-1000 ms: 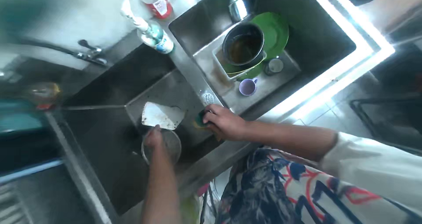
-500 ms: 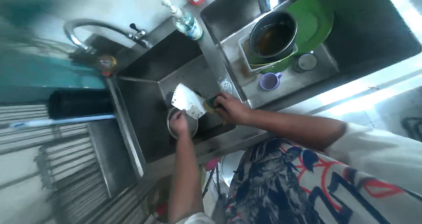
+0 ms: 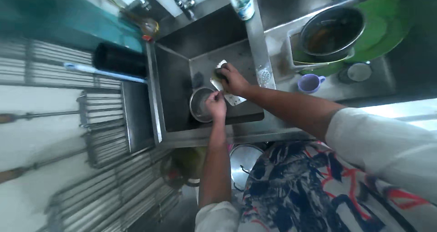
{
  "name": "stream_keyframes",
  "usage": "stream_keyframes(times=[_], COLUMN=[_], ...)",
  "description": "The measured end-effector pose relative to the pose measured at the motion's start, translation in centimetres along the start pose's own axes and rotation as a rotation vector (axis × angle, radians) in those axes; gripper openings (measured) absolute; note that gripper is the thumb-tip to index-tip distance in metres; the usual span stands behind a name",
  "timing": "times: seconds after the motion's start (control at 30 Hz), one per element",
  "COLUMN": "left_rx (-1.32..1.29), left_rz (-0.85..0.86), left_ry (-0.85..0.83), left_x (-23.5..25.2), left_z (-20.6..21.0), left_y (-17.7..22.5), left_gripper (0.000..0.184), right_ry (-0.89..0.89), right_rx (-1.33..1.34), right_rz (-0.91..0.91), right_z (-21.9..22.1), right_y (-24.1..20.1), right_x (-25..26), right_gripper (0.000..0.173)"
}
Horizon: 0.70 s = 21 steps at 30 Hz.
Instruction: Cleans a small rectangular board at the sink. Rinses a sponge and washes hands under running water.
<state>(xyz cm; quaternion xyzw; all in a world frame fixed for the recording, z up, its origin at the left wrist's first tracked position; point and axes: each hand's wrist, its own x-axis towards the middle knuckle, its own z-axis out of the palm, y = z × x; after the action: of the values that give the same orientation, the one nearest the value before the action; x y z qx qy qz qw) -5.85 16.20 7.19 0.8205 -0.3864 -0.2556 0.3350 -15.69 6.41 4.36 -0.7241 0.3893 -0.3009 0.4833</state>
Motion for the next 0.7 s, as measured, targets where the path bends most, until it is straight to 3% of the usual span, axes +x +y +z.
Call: stream_keyframes(times=[0.13,0.2,0.33,0.5,0.6,0.7], left_rx=[-0.007,0.004,-0.009,0.03,0.09,0.128], left_rz=[-0.009,0.008,0.032,0.021,0.02,0.034], left_ry=[0.048,0.026,0.03,0.027,0.002,-0.014], left_x=[0.7,0.5,0.2,0.8,0.9,0.6], left_z=[-0.9,-1.3,-0.8,-2.0,-2.4,-1.7], left_y=[-1.1,-1.7,-1.5,-2.0,-2.7,-1.5], left_gripper=[0.017,0.018,0.017,0.02,0.019,0.018], right_ry=[-0.145,-0.181,-0.06,-0.261,-0.183,-0.153], right_rx=[-0.038,-0.104,-0.126,-0.223,-0.209,-0.134], right_rz=[-0.184,-0.169,-0.036,-0.18,-0.071,-0.168], right_z=[1.2,0.4,-0.5,-0.7,-1.7,-0.9], right_y=[0.8,1.4,1.0,1.0,0.9,-0.4], right_x=[-2.9,-2.8,1.0,0.6,1.4,1.9], right_gripper=[0.031,0.034,0.036,0.03,0.034,0.032])
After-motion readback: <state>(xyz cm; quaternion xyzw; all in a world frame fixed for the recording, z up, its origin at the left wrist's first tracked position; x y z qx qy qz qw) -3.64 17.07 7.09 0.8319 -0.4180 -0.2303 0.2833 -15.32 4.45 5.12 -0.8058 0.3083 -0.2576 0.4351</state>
